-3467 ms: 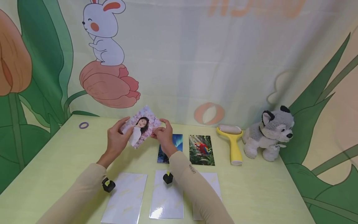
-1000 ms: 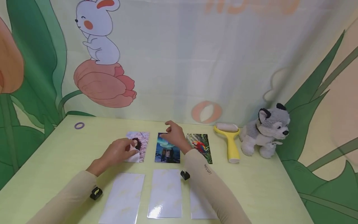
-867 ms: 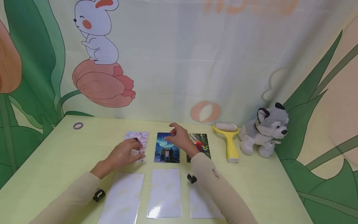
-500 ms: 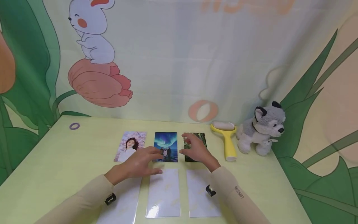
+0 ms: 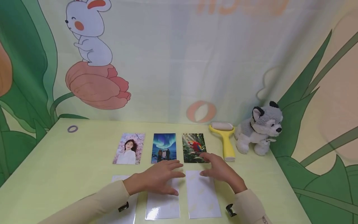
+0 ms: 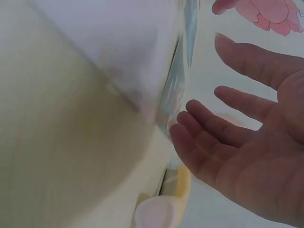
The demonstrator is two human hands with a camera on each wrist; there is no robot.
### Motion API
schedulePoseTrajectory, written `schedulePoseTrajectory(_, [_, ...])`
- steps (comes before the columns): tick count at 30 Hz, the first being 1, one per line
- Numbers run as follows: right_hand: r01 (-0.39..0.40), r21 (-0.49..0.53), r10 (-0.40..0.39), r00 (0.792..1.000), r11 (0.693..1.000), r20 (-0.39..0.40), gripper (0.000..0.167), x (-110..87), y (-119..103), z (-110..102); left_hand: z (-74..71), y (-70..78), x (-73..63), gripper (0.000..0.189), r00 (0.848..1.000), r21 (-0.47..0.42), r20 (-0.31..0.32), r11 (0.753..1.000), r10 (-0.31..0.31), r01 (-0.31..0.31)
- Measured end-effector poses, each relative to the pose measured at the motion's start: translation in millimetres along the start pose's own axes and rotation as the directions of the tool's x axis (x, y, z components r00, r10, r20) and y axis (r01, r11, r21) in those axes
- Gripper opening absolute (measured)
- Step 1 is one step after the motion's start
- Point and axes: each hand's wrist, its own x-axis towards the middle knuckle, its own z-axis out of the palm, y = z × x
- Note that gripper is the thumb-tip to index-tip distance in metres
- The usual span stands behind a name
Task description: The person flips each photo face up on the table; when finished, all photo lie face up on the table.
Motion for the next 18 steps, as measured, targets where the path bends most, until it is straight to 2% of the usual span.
schedulePoseTrajectory(4, [0.001,-0.034,0.0,1.0,0.999,0.025,0.069,-11.1,7.1,1.3,8.5,18.0,13.4,0.064,0.995,0.07,0.045,0.994,0.085,-0.088])
schedulePoseTrajectory(9, [0.009,-0.08,-0.007,1.0,0.997,0.023,0.07,-16.1,14.1,4.0,17.4,32.7,20.3,0.069,0.985,0.109,0.082,0.981,0.154,-0.162])
schedulePoseTrajectory(18, [0.004,-0.156,-0.005,1.0,0.988,-0.005,0.071,-15.4,22.2,6.7,22.1,42.7,26.1,0.074,0.977,0.114,0.124,0.975,0.175,-0.189])
